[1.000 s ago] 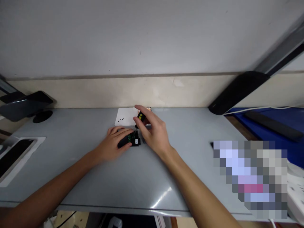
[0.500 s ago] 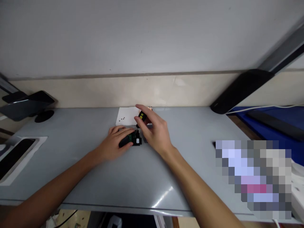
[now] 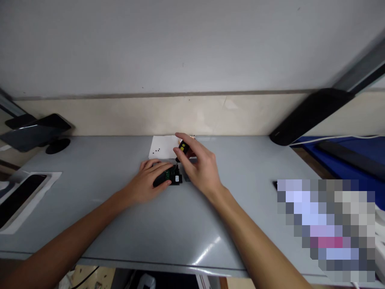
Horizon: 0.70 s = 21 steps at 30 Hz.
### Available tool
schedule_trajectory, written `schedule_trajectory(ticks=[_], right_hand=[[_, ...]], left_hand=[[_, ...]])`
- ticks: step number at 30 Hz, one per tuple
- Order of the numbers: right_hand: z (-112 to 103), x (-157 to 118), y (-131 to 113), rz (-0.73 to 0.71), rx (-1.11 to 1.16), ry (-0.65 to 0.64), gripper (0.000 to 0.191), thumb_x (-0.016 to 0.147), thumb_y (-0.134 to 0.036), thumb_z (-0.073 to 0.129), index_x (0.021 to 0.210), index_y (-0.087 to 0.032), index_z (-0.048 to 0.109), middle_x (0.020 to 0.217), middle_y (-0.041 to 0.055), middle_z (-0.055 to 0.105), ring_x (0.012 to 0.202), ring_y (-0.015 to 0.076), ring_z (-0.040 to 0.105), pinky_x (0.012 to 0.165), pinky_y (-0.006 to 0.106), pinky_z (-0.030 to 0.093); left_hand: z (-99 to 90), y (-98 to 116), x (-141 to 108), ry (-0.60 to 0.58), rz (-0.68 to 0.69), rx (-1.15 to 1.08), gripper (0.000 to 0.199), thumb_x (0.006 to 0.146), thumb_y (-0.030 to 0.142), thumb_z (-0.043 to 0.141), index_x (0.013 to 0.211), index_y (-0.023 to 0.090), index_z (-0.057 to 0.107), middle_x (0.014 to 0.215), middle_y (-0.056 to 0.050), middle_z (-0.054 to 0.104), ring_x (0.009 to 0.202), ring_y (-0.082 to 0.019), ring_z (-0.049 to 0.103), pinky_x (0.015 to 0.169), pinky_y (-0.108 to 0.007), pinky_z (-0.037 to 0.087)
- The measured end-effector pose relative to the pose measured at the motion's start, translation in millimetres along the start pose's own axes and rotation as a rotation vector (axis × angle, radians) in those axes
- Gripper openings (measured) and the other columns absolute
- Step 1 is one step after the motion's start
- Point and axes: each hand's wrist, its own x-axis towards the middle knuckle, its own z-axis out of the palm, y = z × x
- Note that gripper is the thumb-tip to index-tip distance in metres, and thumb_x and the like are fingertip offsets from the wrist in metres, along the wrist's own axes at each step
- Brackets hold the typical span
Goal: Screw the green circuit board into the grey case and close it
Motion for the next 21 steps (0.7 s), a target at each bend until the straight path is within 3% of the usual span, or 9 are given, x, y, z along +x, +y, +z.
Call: schedule_trajectory(ticks=[11,21], right_hand=[[0.4,-1.7,-0.9,-0.013,0.022,-0.041,0.036,0.097,-0.031,0.064,0.133,-0.030,0.066,0.128,0.0055,0.072,0.084,0.0180,0.073,0.077,0.036,0.064],[-2.2,-6.2,-6.4,-0.126,-0.003,-0.106,0.039,0.097,-0.026,0.064,0.135,-0.033,0.065,0.133,0.0033,0.070,0.085,0.0162,0.070,0.073,0.034,0.064]], left_hand=[[-6.7,6.4,1.5,-0.041,-0.029,0.004,0.045,0.101,0.039,0.058,0.144,0.028,0.052,0.141,-0.002,0.063,0.133,-0.027,0.046,0.114,-0.048,0.035],[-5.1,4.5,0.8,-0.042,-0.020,0.002,0.053,0.101,0.040,0.058,0.152,0.031,0.044,0.147,-0.003,0.058,0.135,-0.028,0.045,0.115,-0.050,0.033]])
